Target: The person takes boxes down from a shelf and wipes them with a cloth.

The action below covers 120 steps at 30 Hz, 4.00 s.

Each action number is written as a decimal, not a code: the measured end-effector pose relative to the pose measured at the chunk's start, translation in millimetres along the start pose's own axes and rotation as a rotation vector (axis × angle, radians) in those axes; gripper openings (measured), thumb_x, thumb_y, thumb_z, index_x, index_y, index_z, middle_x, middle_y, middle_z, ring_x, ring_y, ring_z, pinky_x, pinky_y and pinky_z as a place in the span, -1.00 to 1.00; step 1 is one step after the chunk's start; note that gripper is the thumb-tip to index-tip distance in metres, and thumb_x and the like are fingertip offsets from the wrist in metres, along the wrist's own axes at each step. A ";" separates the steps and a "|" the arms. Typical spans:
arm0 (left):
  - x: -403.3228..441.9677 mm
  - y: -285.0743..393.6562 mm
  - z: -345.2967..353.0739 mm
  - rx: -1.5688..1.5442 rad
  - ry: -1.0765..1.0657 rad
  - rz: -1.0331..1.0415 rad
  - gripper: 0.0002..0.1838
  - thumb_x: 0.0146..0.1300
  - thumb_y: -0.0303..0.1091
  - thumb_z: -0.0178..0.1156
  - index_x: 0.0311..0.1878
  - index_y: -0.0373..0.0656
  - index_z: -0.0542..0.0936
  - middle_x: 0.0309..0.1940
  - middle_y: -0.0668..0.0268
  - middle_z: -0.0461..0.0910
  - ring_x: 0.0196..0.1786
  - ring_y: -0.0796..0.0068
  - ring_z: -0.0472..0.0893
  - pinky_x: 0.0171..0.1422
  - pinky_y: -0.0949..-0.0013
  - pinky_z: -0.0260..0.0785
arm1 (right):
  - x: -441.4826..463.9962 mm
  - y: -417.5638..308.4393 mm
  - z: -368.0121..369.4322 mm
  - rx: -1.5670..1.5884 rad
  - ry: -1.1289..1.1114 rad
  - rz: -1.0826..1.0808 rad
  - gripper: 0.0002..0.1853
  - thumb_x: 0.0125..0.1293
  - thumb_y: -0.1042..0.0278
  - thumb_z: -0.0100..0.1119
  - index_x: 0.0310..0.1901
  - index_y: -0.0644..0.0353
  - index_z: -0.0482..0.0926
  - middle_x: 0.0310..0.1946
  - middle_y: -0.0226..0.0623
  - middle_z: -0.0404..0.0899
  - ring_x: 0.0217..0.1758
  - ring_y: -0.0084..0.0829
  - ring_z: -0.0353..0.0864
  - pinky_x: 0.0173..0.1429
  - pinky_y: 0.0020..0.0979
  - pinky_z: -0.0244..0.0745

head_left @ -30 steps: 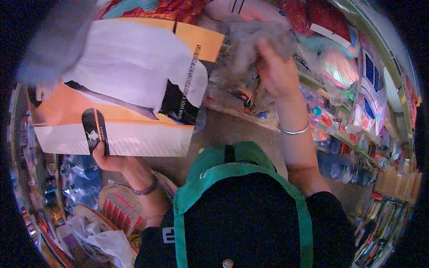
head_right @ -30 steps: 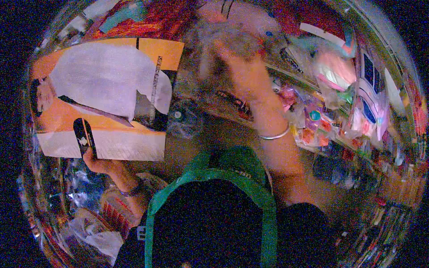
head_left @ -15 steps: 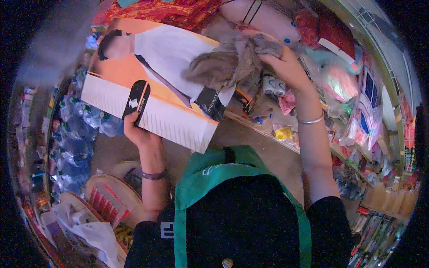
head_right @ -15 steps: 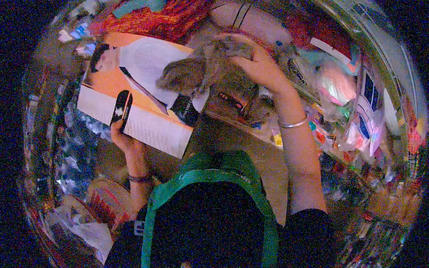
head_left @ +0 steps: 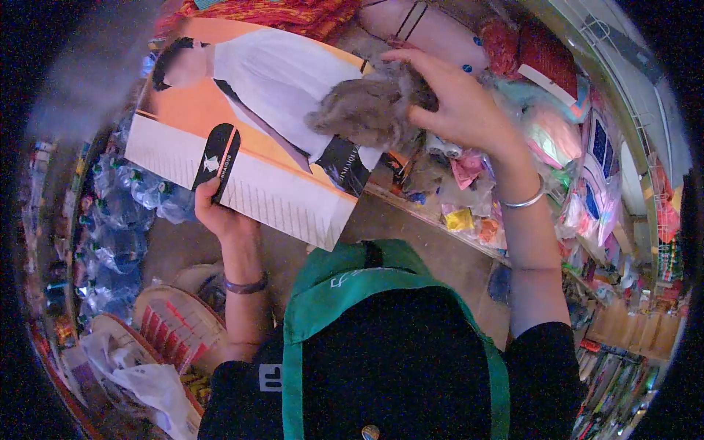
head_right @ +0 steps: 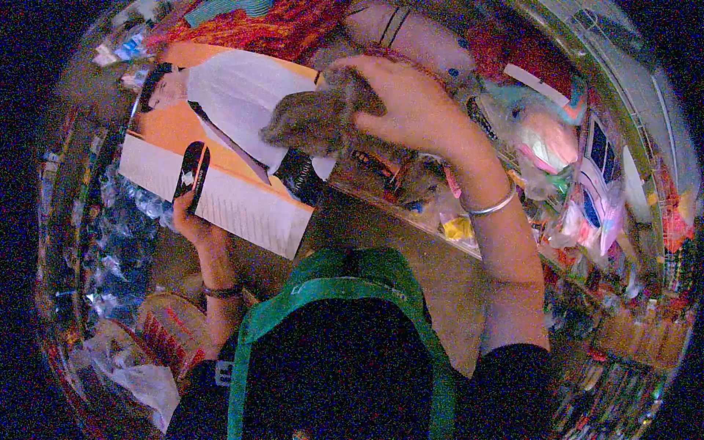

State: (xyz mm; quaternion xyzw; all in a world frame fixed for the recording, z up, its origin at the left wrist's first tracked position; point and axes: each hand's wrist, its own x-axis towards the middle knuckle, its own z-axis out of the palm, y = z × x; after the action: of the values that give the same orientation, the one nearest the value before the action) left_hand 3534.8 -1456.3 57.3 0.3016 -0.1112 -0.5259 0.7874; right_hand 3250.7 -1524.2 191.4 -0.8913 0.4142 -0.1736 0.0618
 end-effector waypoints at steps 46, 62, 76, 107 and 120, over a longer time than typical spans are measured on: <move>3.2 0.4 -9.9 -0.114 0.004 -0.082 -0.58 -0.15 -0.42 -0.06 -0.16 -0.43 0.42 -0.30 0.12 0.52 -0.24 0.27 0.53 -0.09 0.34 0.40 | 46.0 -10.9 69.2 0.113 0.063 0.065 -0.15 -0.12 0.01 0.28 0.15 0.33 0.17 0.08 -0.03 0.30 0.17 -0.26 0.26 0.22 -0.34 0.14; 14.7 7.9 -25.8 -0.086 -0.068 -0.078 -0.51 -0.17 -0.37 -0.09 -0.10 -0.44 0.39 -0.23 0.04 0.50 -0.19 0.20 0.53 -0.06 0.28 0.39 | -2.8 26.5 99.4 0.837 0.305 0.420 -0.69 0.12 0.32 0.08 -0.11 0.27 0.43 -0.28 -0.38 0.51 -0.20 -0.52 0.46 -0.06 -0.46 0.34; 7.3 9.2 -10.4 0.164 -0.021 0.053 -0.50 -0.19 -0.42 -0.09 -0.10 -0.50 0.36 -0.22 0.04 0.48 -0.18 0.20 0.52 -0.05 0.29 0.39 | 17.0 27.1 74.9 0.318 -0.070 0.306 -0.58 0.03 0.06 0.16 -0.32 0.35 0.52 -0.48 -0.18 0.55 -0.39 -0.43 0.51 -0.24 -0.40 0.40; 3.0 -7.7 38.5 0.000 -0.008 0.228 -0.51 -0.23 -0.35 0.01 -0.12 -0.35 0.42 -0.21 0.15 0.50 -0.15 0.20 0.51 0.00 0.22 0.36 | 45.5 -31.2 135.3 0.108 0.615 0.317 -0.05 -0.17 0.09 0.30 0.15 0.51 0.01 0.19 0.21 -0.01 0.29 0.01 -0.04 0.33 -0.27 -0.10; -2.2 9.4 54.1 -0.063 0.007 0.344 -0.54 -0.20 -0.34 -0.06 -0.13 -0.33 0.43 -0.22 0.17 0.48 -0.14 0.29 0.50 0.01 0.26 0.35 | 14.6 -100.2 158.0 1.838 0.580 0.686 -0.67 0.13 0.30 0.07 -0.05 0.17 0.37 -0.09 -0.32 0.43 -0.02 -0.37 0.40 0.05 -0.31 0.33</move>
State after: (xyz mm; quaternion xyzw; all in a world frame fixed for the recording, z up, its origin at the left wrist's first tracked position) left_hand 3514.4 -1471.2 106.1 0.2553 -0.1417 -0.3857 0.8752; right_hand 3388.3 -1475.5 73.4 -0.2566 0.3527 -0.6059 0.6653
